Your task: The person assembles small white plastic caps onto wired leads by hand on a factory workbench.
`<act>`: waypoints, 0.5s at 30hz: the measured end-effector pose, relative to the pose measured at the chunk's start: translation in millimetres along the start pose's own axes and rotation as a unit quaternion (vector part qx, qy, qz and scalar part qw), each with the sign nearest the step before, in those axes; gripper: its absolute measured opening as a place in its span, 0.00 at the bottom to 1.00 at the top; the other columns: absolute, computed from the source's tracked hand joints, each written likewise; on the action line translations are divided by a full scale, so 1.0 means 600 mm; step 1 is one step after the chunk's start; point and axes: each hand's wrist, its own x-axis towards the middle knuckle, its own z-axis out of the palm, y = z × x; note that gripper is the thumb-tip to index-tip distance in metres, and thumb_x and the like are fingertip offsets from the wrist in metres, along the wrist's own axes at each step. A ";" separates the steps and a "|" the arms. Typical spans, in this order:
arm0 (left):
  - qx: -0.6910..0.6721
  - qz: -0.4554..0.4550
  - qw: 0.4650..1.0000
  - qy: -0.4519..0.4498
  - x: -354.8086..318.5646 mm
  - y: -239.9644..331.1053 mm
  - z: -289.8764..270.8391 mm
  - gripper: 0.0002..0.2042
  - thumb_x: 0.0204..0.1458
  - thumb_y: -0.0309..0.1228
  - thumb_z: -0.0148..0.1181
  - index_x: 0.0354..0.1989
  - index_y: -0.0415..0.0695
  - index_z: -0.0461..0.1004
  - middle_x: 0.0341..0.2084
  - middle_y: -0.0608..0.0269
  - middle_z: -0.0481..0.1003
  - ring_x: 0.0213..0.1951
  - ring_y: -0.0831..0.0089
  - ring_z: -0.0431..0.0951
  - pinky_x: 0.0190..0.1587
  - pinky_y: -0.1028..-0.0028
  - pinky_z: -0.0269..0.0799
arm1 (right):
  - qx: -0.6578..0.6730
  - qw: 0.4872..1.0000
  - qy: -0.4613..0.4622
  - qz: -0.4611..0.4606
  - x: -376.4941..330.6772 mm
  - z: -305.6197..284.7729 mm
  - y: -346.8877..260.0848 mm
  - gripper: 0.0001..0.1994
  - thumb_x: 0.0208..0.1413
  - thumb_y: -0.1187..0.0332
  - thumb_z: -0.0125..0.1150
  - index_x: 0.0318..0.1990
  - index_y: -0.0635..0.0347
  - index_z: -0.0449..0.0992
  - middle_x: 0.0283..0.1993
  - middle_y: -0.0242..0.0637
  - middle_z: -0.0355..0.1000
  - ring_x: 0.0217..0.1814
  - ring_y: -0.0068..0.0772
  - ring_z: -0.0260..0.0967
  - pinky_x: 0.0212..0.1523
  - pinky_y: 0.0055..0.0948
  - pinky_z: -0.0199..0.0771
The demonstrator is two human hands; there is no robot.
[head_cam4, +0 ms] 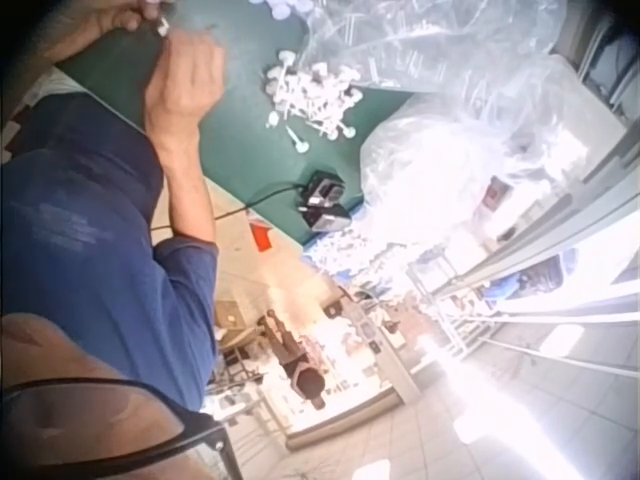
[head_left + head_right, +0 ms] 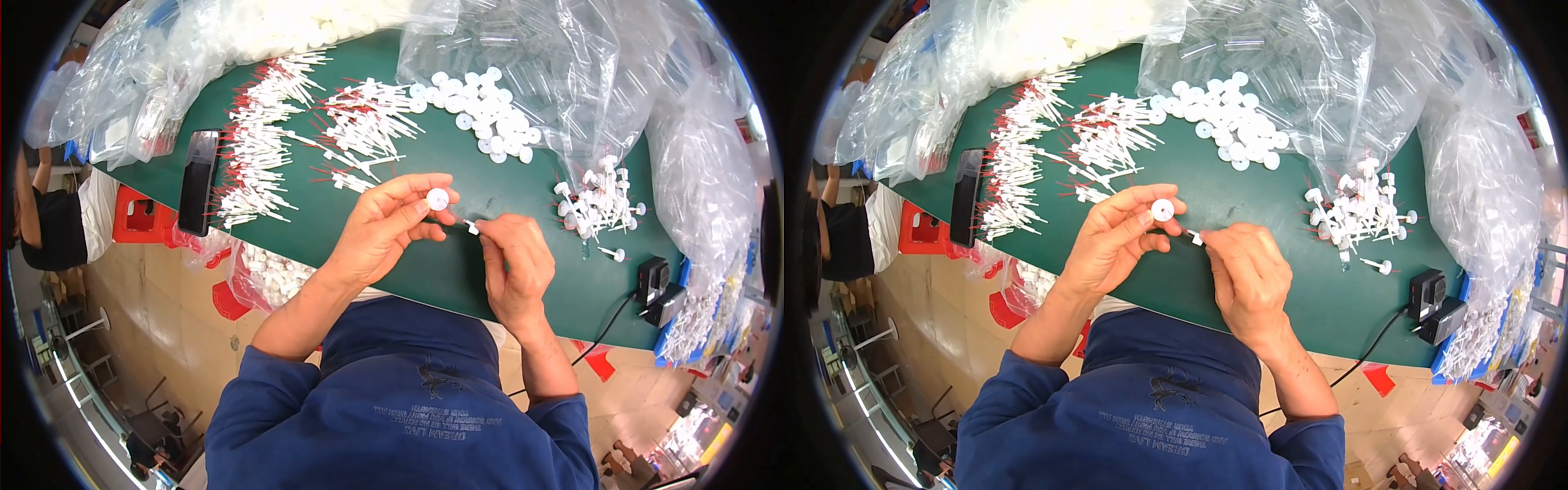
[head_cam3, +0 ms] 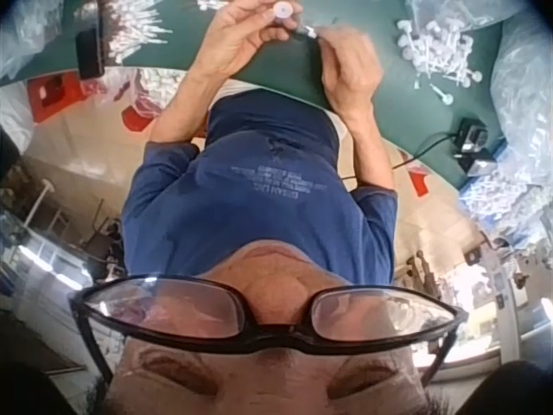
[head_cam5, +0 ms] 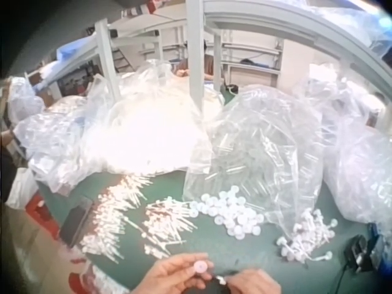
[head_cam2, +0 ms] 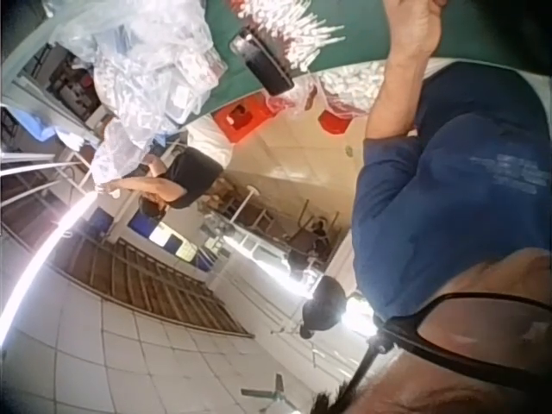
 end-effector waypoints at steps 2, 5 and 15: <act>0.003 -0.001 1.000 -0.002 0.000 0.000 0.000 0.16 0.66 0.27 0.54 0.61 0.37 0.71 0.50 0.53 0.77 0.47 0.71 0.80 0.44 0.74 0.80 | -0.006 1.000 -0.003 0.008 0.000 0.000 0.000 0.12 0.45 0.86 0.67 0.38 0.64 0.79 0.32 0.38 0.76 0.35 0.41 0.74 0.34 0.34 0.75; 0.012 0.000 1.000 -0.003 0.000 0.000 0.000 0.16 0.66 0.27 0.54 0.60 0.37 0.71 0.50 0.53 0.78 0.47 0.71 0.80 0.45 0.74 0.79 | -0.007 1.000 -0.013 0.019 -0.002 -0.002 0.000 0.12 0.45 0.86 0.66 0.37 0.64 0.79 0.32 0.38 0.76 0.34 0.41 0.74 0.34 0.34 0.75; 0.023 0.001 1.000 -0.005 0.003 -0.006 0.002 0.16 0.65 0.28 0.56 0.60 0.37 0.72 0.50 0.53 0.78 0.47 0.70 0.80 0.46 0.73 0.79 | 0.001 0.999 0.002 0.047 -0.005 -0.001 0.005 0.11 0.46 0.86 0.65 0.38 0.64 0.79 0.30 0.39 0.74 0.31 0.39 0.73 0.31 0.34 0.73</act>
